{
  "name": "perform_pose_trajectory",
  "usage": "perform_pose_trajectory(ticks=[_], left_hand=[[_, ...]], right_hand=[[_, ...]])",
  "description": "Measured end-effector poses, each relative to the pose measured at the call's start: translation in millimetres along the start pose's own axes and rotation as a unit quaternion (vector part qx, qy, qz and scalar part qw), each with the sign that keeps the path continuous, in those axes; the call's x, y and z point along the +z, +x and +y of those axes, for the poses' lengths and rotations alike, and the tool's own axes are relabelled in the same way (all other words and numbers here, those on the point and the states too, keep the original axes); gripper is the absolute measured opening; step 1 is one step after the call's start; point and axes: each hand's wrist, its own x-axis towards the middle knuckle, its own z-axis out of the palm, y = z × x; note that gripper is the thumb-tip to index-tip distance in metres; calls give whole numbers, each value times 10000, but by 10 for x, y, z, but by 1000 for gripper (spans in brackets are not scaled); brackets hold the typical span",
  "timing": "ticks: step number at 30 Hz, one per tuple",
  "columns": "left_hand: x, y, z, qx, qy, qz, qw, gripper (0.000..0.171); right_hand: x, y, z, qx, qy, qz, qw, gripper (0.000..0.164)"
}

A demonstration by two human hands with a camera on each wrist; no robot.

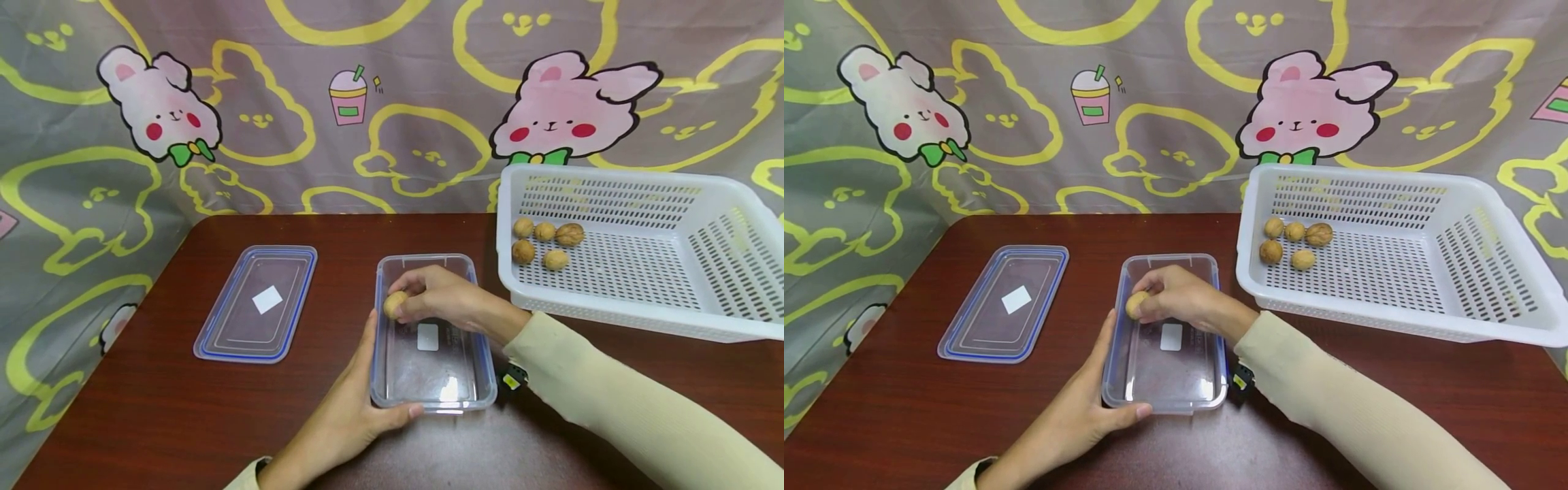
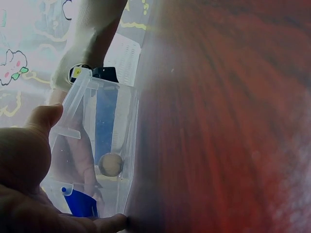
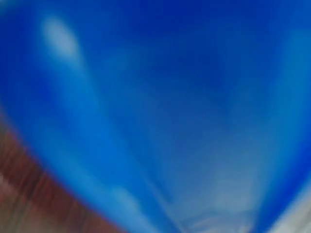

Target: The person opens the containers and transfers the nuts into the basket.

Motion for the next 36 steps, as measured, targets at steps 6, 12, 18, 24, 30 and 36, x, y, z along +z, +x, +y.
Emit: perform_pose_trajectory(ticks=[6,12,18,24,30,36], left_hand=[[5,-8,0,-22,25,46,10000,136],[3,-15,4,-46,7,46,10000,136],[4,-8,3,-2,-76,40,10000,136],[11,-8,-5,26,-113,62,9999,136],[19,-7,-27,46,-82,117,9999,137],[31,-7,-41,45,-108,135,9998,137]], right_hand=[[-59,-113,-88,-108,-295,138,9994,37],[-134,-243,-201,-113,-564,229,9981,42],[-292,-415,-353,-458,-956,330,9938,42],[-491,-599,-501,-681,-772,460,9936,38],[-768,-780,-628,-818,-653,616,9926,31],[-1154,-950,-703,-907,-208,790,9925,30]])
